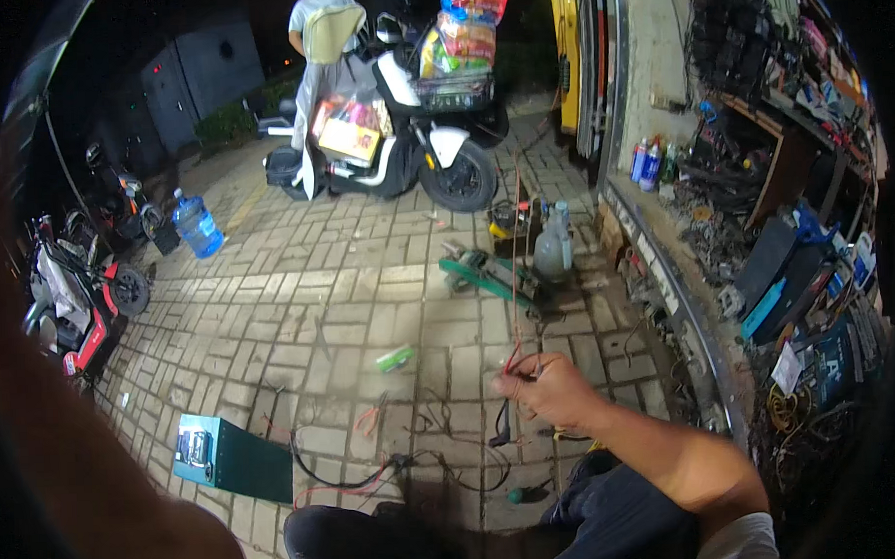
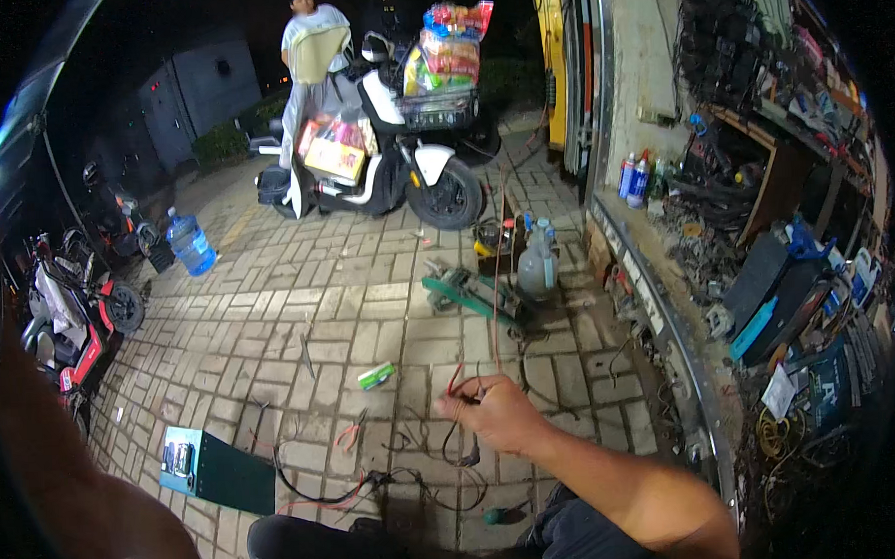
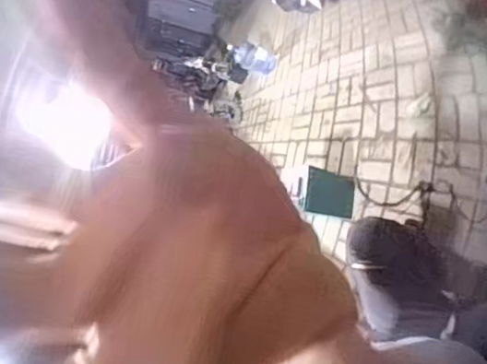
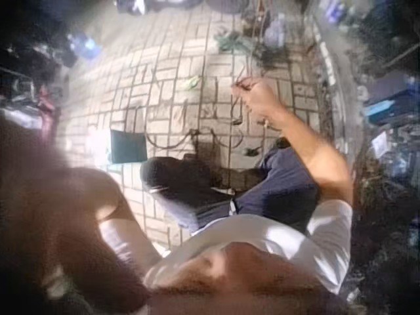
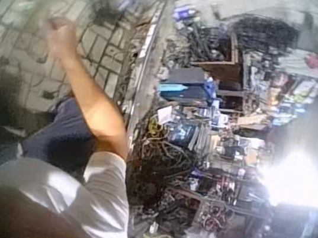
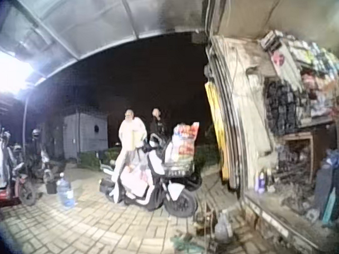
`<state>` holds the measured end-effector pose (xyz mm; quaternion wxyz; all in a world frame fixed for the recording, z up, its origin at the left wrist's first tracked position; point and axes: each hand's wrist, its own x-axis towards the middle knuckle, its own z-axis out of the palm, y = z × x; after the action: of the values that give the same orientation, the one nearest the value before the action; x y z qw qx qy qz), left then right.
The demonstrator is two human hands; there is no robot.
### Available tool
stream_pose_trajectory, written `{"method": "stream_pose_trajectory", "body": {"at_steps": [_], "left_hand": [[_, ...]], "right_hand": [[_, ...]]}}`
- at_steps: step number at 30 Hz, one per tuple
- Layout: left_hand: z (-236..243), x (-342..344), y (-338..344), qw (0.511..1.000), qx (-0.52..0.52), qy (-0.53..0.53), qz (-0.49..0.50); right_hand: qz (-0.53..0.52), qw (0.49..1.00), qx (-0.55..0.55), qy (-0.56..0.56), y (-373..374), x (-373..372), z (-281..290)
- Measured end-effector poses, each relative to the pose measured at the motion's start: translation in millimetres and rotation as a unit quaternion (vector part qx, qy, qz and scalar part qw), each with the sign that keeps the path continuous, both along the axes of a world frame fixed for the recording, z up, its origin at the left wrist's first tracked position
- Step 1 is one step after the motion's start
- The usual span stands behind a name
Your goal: The person sits on the floor and repairs electrical wires. They strip insulation from wire ends using pliers, twist the exposed strands together, and wrap the connections with red electrical tape.
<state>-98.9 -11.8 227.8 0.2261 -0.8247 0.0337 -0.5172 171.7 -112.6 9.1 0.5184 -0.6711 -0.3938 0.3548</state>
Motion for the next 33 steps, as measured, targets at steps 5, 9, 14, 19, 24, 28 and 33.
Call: {"method": "stream_pose_trajectory", "body": {"at_steps": [5, 9, 14, 19, 24, 28, 33], "left_hand": [[-88, 97, -1, 0.817, -0.544, 0.093, -0.168], [-192, 128, 4, 0.552, -0.784, 0.191, -0.211], [-217, 132, -11, 0.463, -0.817, 0.111, -0.326], [-232, 125, 3, 0.363, -0.864, -0.008, -0.349], [-234, 110, 17, 0.438, -0.846, 0.009, -0.303], [-230, 110, 14, 0.445, -0.843, 0.066, -0.296], [-228, 113, 10, 0.433, -0.824, 0.133, -0.341]], "right_hand": [[-0.014, 0.999, -0.010, -0.029, -28, 10, 6], [0.093, 0.994, 0.053, -0.036, -16, -16, 6], [0.094, 0.992, 0.067, -0.060, -18, -16, -6], [0.106, 0.993, 0.009, -0.042, -11, -19, -11], [0.075, 0.996, -0.032, -0.045, 0, -13, -9], [0.113, 0.991, -0.042, -0.061, 5, -17, -6], [0.175, 0.983, -0.007, -0.054, 14, -22, -13]]}}
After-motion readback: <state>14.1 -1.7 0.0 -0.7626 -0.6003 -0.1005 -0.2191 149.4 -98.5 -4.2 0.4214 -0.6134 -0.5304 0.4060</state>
